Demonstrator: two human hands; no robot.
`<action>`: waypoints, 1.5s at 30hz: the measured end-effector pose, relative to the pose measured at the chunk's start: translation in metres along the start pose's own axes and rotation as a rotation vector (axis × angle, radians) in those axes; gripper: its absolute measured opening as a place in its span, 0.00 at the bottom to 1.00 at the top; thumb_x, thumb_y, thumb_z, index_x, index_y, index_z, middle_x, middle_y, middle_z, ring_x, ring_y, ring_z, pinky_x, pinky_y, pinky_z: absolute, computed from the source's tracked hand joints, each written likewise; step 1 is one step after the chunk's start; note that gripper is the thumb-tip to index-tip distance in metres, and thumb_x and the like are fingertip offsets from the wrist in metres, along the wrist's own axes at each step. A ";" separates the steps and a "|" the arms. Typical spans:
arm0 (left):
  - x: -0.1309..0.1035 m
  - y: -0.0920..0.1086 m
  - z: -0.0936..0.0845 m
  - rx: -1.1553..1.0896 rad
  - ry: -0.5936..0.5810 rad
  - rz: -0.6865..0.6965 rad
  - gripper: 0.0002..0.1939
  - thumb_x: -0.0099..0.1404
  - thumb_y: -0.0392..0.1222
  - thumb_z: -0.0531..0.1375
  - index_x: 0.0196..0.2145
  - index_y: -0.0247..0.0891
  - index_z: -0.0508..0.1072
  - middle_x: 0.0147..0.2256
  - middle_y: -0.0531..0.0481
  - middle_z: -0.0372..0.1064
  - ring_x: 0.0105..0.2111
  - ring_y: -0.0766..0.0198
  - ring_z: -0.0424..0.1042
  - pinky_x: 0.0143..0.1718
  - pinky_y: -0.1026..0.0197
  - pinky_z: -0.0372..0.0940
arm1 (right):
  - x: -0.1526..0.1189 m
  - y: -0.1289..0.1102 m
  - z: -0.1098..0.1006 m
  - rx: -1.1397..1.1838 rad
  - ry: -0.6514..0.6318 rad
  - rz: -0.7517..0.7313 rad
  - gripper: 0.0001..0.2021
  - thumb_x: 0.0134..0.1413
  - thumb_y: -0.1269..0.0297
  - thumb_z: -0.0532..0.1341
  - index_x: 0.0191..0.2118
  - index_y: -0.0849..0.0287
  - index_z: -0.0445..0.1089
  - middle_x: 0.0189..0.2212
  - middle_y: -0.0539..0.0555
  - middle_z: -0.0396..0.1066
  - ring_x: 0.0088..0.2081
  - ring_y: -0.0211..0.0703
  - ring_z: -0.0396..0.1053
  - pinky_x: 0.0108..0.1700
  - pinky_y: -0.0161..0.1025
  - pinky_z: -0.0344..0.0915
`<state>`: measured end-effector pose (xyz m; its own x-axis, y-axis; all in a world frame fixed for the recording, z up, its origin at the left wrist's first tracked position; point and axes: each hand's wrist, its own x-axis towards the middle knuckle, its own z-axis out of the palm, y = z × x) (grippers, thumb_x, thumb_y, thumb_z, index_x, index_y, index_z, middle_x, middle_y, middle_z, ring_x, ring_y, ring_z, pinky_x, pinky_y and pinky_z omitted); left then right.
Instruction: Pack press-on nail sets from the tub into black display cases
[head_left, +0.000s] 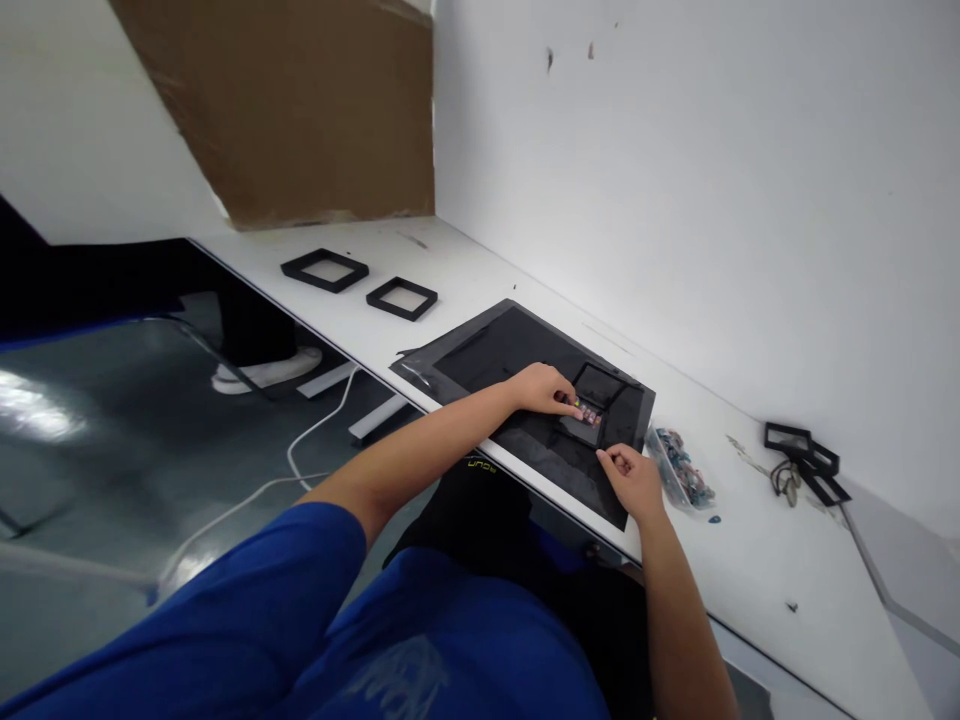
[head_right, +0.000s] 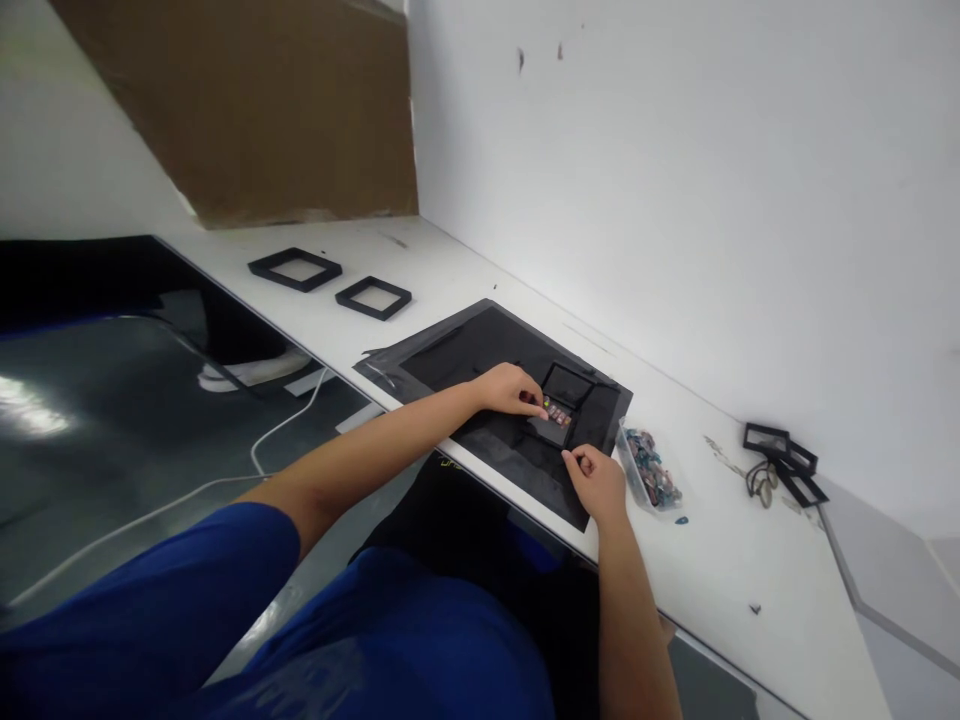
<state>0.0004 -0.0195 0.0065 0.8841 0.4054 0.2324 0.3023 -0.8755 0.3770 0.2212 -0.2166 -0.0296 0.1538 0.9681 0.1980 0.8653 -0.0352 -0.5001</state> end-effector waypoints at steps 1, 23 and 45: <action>0.000 0.000 -0.001 -0.002 0.003 0.001 0.19 0.71 0.50 0.60 0.53 0.36 0.70 0.52 0.43 0.70 0.49 0.59 0.73 0.50 0.50 0.73 | 0.000 -0.003 -0.001 0.005 0.001 -0.007 0.17 0.66 0.53 0.60 0.53 0.59 0.70 0.50 0.57 0.71 0.47 0.43 0.72 0.49 0.46 0.73; 0.112 0.141 0.001 -0.067 -0.118 0.407 0.15 0.67 0.53 0.62 0.46 0.44 0.80 0.45 0.50 0.80 0.47 0.61 0.74 0.47 0.62 0.64 | 0.040 0.074 -0.155 -0.180 0.266 -0.051 0.16 0.48 0.52 0.69 0.43 0.51 0.77 0.46 0.55 0.73 0.35 0.42 0.71 0.32 0.40 0.65; 0.155 0.188 0.022 0.318 -0.283 0.306 0.09 0.66 0.41 0.59 0.38 0.44 0.81 0.31 0.48 0.78 0.33 0.59 0.75 0.27 0.59 0.43 | 0.032 0.095 -0.128 -0.173 0.535 -0.058 0.12 0.61 0.58 0.61 0.28 0.56 0.72 0.23 0.49 0.69 0.23 0.35 0.60 0.30 0.38 0.58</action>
<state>0.2019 -0.1276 0.0937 0.9973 0.0705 0.0211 0.0699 -0.9971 0.0291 0.3691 -0.2208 0.0373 0.2850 0.7104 0.6435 0.9382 -0.0692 -0.3391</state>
